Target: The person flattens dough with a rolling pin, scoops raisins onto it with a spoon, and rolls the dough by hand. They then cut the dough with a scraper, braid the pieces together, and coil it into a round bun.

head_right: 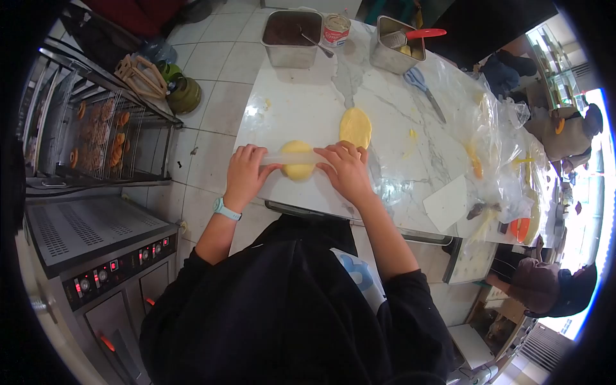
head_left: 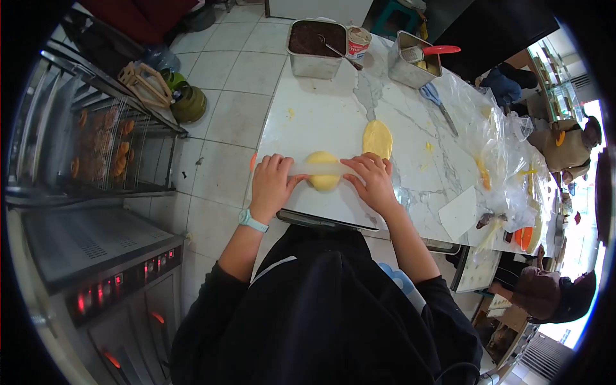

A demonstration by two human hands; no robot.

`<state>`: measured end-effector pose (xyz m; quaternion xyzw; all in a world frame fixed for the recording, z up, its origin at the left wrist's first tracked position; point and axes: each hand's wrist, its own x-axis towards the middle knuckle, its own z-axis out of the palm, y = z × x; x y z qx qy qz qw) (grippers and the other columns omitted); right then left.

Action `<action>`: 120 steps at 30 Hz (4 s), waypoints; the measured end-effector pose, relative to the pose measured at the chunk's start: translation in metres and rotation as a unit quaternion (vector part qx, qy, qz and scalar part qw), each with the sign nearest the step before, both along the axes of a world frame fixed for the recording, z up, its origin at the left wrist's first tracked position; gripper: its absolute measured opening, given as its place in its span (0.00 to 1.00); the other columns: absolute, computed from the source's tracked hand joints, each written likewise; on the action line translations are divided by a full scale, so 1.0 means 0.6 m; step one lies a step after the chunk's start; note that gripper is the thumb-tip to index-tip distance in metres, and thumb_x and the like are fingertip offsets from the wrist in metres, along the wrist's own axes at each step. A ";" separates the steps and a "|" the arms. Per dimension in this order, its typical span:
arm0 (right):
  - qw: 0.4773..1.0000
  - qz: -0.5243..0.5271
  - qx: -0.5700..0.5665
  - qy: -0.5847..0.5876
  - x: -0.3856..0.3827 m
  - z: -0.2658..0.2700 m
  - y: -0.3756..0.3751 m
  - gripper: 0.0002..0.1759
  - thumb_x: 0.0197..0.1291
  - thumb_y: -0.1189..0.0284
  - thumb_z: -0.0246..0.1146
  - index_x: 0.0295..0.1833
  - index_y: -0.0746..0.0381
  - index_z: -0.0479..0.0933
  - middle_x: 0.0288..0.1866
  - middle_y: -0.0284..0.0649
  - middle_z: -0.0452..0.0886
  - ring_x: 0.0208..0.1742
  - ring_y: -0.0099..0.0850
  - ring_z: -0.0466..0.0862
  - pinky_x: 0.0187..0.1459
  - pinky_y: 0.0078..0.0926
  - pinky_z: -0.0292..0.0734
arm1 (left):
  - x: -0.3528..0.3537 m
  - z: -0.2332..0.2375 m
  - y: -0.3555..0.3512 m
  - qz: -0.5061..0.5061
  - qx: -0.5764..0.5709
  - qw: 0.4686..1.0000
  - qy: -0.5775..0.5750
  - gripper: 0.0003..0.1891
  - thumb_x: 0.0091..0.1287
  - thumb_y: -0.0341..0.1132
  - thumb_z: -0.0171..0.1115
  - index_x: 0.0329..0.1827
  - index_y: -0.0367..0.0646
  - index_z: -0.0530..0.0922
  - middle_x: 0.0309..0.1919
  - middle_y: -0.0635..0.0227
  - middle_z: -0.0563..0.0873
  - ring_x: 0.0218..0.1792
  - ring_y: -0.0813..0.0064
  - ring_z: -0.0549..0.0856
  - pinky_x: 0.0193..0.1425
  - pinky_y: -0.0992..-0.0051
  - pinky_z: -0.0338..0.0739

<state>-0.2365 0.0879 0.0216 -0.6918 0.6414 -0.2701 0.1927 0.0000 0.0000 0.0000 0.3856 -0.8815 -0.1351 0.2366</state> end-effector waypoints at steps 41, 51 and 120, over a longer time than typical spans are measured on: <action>0.987 0.080 0.024 0.141 0.050 -0.015 0.103 0.31 0.63 0.74 0.50 0.71 0.69 0.53 0.71 0.51 0.59 0.71 0.46 0.60 0.70 0.41 0.53 | 0.007 -0.003 0.121 -0.005 0.005 0.999 -0.039 0.32 0.64 0.37 0.56 0.68 0.31 0.57 0.65 0.49 0.65 0.66 0.54 0.65 0.68 0.58 0.57; 1.000 0.013 -0.011 0.014 0.033 -0.005 -0.110 0.22 0.50 0.64 0.69 0.48 0.67 0.77 0.45 0.47 0.81 0.45 0.42 0.80 0.45 0.34 0.75 | 0.037 -0.038 0.227 0.038 -0.015 0.999 -0.022 0.22 0.57 0.32 0.63 0.55 0.46 0.73 0.48 0.65 0.75 0.53 0.66 0.73 0.58 0.64 0.60; 0.986 -0.132 0.063 0.083 0.146 0.029 0.050 0.30 0.71 0.57 0.41 0.72 0.63 0.54 0.76 0.46 0.50 0.77 0.37 0.50 0.73 0.50 0.38 | 0.187 -0.002 -0.002 -0.158 -0.055 0.985 0.045 0.19 0.59 0.32 0.61 0.55 0.45 0.74 0.50 0.64 0.74 0.52 0.61 0.72 0.60 0.60 0.58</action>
